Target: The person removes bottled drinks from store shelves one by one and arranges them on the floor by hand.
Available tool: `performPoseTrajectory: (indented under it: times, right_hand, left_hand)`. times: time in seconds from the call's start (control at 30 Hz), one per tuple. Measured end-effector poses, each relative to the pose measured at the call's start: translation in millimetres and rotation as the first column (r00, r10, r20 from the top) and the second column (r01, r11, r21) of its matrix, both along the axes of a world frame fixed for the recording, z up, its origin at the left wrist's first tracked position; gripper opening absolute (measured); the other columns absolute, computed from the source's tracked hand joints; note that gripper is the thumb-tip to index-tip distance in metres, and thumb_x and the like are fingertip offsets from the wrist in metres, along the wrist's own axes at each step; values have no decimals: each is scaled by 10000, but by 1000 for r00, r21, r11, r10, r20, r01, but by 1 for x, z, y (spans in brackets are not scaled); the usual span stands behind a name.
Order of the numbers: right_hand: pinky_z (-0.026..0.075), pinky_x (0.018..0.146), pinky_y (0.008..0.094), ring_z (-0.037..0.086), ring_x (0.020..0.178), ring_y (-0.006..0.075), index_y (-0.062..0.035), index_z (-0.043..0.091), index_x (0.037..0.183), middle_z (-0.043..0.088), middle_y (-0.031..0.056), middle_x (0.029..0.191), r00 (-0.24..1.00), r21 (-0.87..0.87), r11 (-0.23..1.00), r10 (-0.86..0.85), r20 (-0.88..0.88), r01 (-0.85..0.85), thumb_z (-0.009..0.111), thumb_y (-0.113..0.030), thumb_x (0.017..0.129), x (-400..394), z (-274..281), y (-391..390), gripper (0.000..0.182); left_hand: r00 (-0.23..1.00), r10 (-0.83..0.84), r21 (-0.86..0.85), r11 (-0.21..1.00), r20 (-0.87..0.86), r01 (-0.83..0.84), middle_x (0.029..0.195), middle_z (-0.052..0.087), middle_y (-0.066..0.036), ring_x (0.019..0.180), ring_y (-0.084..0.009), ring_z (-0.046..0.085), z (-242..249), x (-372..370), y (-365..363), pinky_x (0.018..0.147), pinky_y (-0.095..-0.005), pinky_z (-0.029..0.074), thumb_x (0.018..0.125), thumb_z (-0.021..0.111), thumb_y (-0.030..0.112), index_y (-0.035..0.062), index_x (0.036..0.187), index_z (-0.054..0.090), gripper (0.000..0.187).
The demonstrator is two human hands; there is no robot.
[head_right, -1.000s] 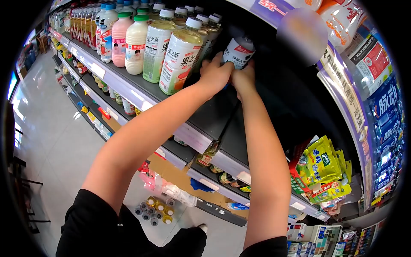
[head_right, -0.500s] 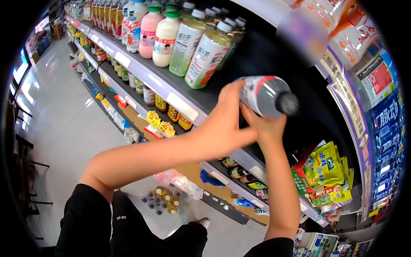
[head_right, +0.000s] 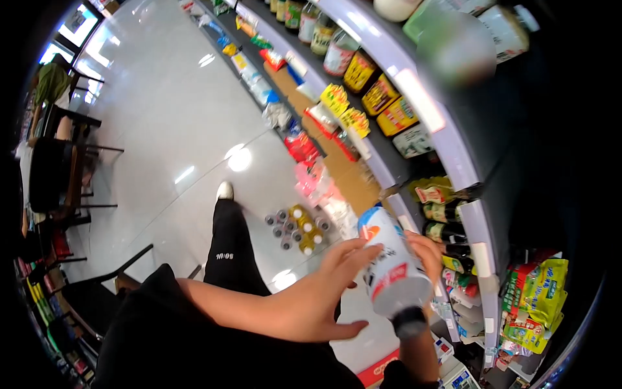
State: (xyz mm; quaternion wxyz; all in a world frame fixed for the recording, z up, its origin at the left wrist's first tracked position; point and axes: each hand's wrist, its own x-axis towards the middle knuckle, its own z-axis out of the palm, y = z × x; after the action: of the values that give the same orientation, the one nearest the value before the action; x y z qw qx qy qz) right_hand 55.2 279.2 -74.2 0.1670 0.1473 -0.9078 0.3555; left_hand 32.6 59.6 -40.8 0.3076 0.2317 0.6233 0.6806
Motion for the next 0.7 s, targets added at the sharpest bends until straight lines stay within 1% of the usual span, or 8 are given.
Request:
performPoseTrajectory:
  times: [0.07,0.13,0.2,0.27,0.33,0.53,0.6,0.7]
  right_hand:
    - [418,954,387,509,1086,277,-57,445,1180,487,144,1155,987,-129,986,-92,129,108,768,-72,677,10,-25,-32,598]
    - [397,965,384,493,1097,282,-59,431,1203,479,145,1167,992,-264,961,-50,115,79,769,-101,671,25,-86,-39,631]
    - [379,977,399,459,1134,294,-54,407,1232,446,150,1199,971,-206,975,-34,235,85,747,-126,694,37,-109,-54,640]
    - [355,993,409,420,1170,302,-50,374,1260,405,151,1232,955,-194,978,-22,295,82,732,-148,706,41,-123,-70,667]
    - [337,1006,387,411,1174,284,-49,337,1288,391,148,1236,905,-341,927,7,425,153,755,-162,692,54,-160,-75,736]
    - [412,933,390,497,1111,322,-15,320,1321,457,190,1215,745,-269,940,25,667,210,770,-137,657,49,-197,-87,812]
    - [431,917,395,499,1123,346,2,277,1369,462,213,1231,601,-257,964,162,783,74,754,-130,651,43,-205,-79,872]
    - [469,856,389,536,1071,336,-63,298,1393,480,186,1219,569,-128,990,138,810,-58,739,-167,661,18,-187,-88,861]
  left_hand:
    - [992,107,-61,993,61,-103,1359,221,-240,1195,-369,411,-29,14,-4,915,-364,462,718,747,128,28,1399,205,876]
    - [967,188,-69,982,172,-178,1345,239,-248,1206,-383,402,-59,26,-4,953,-384,434,702,759,139,25,1377,213,875]
    - [969,241,-212,951,59,-224,1380,222,-295,1279,-440,325,-85,32,-8,1039,-438,344,667,757,141,19,1357,220,883]
    - [959,269,-291,928,94,-232,1406,189,-316,1291,-471,304,-113,38,-9,1029,-438,358,668,742,133,30,1368,221,878]
    - [951,286,-331,914,119,-234,1408,202,-310,1282,-471,320,-139,43,-8,1024,-435,367,664,745,135,43,1375,231,882]
    - [930,350,-379,880,111,-286,1412,289,-257,1270,-426,371,-229,44,-27,1011,-425,388,642,763,139,90,1370,322,853]
    - [954,296,-365,885,-36,-289,1417,263,-264,1173,-459,457,-261,43,-38,933,-417,452,612,764,136,134,1363,349,858]
    - [967,255,-373,896,-13,-241,1427,264,-245,1197,-443,443,-290,35,-49,936,-417,452,609,768,127,144,1352,370,844]
